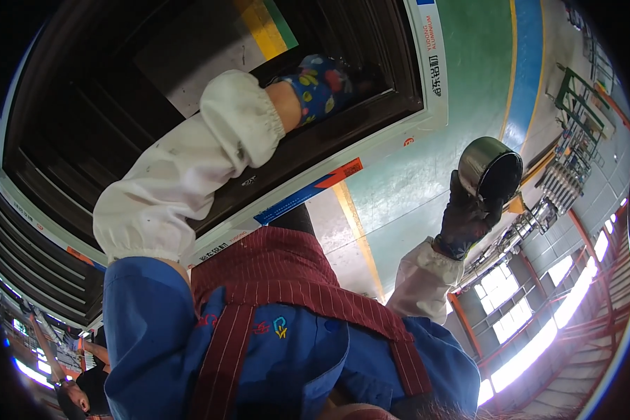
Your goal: Applying a liquid substance or sealant to the inner grooves of stacked metal window frames on a fabrication floor.
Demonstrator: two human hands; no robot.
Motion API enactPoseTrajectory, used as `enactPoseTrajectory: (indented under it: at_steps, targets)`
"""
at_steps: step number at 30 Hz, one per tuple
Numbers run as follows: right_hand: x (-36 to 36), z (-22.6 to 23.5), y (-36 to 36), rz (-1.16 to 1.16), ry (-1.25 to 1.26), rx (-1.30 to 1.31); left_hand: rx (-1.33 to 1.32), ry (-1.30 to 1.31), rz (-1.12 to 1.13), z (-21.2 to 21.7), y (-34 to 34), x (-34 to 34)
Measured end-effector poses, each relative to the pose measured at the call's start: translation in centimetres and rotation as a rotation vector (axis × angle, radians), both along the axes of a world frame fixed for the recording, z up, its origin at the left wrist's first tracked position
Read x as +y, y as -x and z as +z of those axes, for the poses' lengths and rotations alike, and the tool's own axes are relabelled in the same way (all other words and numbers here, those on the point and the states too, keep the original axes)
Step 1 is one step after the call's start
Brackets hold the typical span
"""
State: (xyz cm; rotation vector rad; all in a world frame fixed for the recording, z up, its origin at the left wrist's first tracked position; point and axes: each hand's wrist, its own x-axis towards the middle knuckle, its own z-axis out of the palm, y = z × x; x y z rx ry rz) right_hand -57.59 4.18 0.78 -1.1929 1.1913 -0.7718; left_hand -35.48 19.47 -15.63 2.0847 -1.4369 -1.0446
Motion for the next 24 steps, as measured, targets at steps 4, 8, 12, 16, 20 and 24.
enactPoseTrajectory:
  at_steps: [4, 8, 12, 16, 20, 24]
  targets:
    - [-0.3, 0.3, 0.3, 0.001, -0.017, -0.032, 0.005, -0.039, -0.157, 1.5, -1.1, 2.2]
    - [-0.4, 0.2, 0.3, 0.032, -0.026, -0.052, 0.153, -0.082, -0.03, 4.3, -3.8, 1.5]
    - [0.0, -0.1, -0.5, -0.001, 0.031, -0.005, 0.01, 0.06, -0.067, 0.7, -3.5, -1.3]
    - [-0.2, 0.2, 0.2, 0.024, 0.022, 0.013, 0.063, 0.122, -0.024, -1.2, -2.6, -3.5]
    - [-0.3, -0.2, 0.5, 0.038, 0.049, 0.004, -0.106, -0.031, -0.138, -1.2, -2.6, -4.8]
    - [-0.4, 0.2, 0.8, 0.032, 0.024, -0.008, -0.151, 0.022, -0.178, -1.3, -3.5, -4.6]
